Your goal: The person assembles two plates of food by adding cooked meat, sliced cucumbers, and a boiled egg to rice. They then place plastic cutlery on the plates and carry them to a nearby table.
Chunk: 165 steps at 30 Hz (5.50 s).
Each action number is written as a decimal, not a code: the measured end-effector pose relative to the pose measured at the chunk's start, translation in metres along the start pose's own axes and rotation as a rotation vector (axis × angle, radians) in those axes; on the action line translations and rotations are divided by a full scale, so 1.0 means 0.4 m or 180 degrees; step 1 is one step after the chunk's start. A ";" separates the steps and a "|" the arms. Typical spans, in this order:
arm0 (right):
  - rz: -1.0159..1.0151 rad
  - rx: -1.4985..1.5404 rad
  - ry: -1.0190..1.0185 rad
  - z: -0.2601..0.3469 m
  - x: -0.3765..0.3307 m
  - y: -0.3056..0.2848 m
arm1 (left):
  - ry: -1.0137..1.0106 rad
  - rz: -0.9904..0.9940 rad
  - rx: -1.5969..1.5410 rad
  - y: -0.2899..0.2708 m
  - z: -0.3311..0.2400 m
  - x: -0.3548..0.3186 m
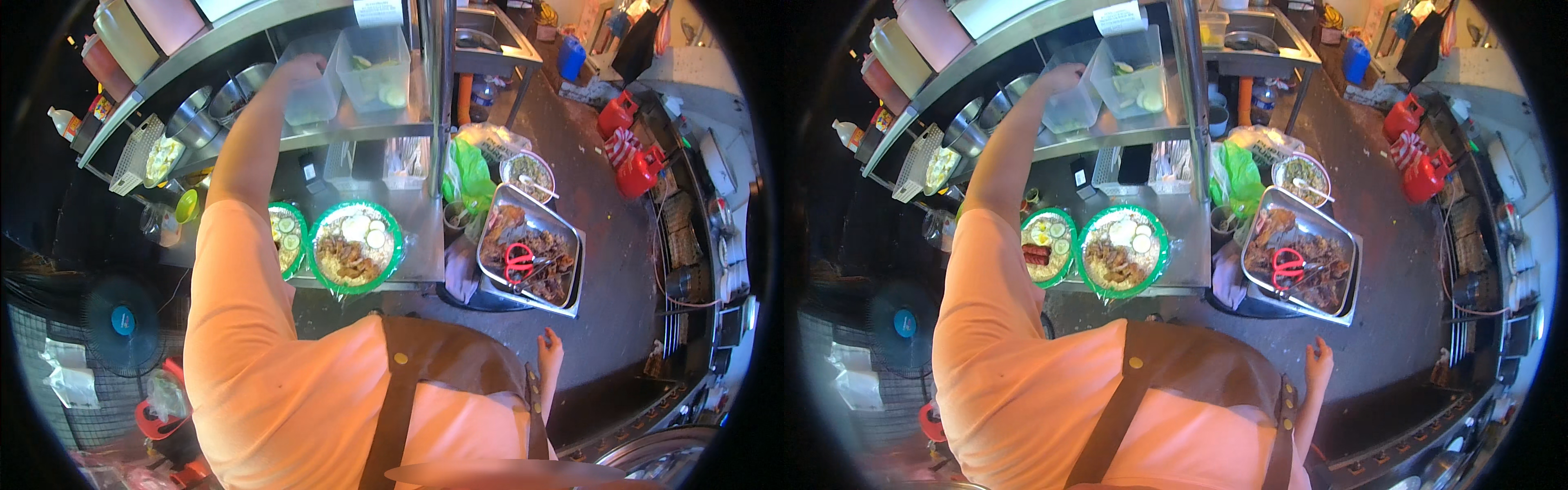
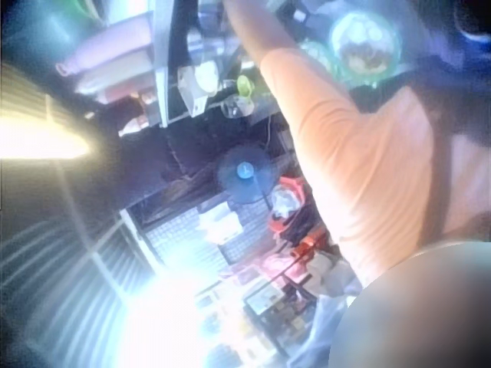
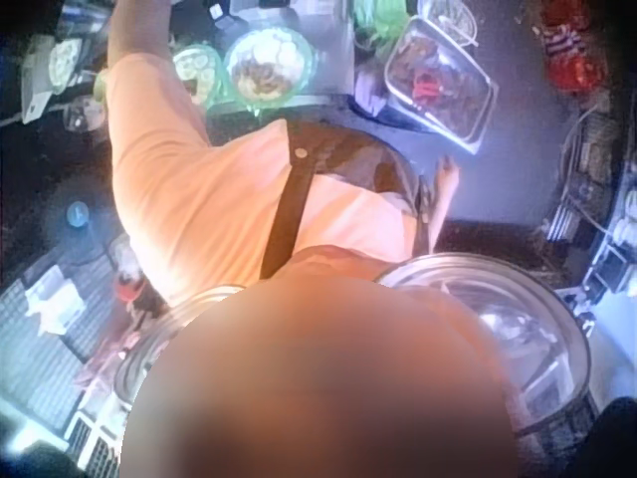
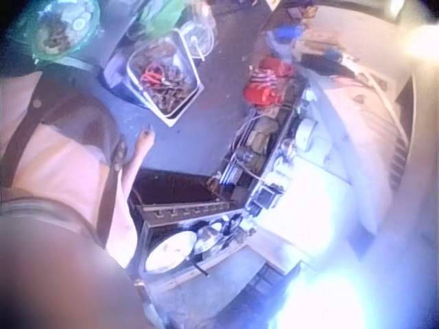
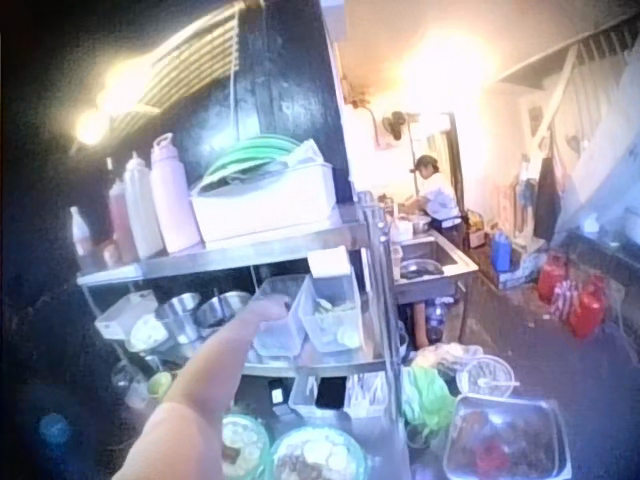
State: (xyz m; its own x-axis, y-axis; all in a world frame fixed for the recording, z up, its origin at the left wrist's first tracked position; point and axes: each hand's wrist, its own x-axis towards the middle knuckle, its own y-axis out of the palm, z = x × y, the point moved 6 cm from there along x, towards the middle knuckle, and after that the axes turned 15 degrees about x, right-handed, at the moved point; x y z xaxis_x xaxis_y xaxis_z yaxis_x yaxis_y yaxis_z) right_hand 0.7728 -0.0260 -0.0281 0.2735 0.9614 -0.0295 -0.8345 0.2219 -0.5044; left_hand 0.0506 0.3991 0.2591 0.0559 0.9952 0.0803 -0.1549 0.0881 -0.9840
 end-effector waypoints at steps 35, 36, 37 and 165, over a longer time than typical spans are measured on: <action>0.1752 -0.0895 0.0068 -0.303 -0.097 0.216 | -0.0048 0.0809 -0.1093 -0.049 -0.068 -0.058; 0.1809 -0.0762 0.0094 -0.316 -0.087 0.217 | -0.0110 0.0805 -0.1098 -0.041 -0.049 -0.068; 0.1768 -0.0782 0.0057 -0.318 -0.097 0.215 | -0.0088 0.0777 -0.1089 -0.050 -0.060 -0.056; 0.0268 -0.0394 -0.1000 0.853 0.688 1.279 | -0.0426 0.0765 -0.0114 0.664 -0.114 -0.024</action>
State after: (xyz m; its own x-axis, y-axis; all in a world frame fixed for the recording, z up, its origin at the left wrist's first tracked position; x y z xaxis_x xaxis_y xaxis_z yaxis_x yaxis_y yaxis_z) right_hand 0.2580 0.4077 0.0003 0.0294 0.9829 0.1820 -0.7783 0.1368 -0.6129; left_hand 0.0541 0.4111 -0.0102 -0.1095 0.9843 -0.1381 -0.1130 -0.1504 -0.9822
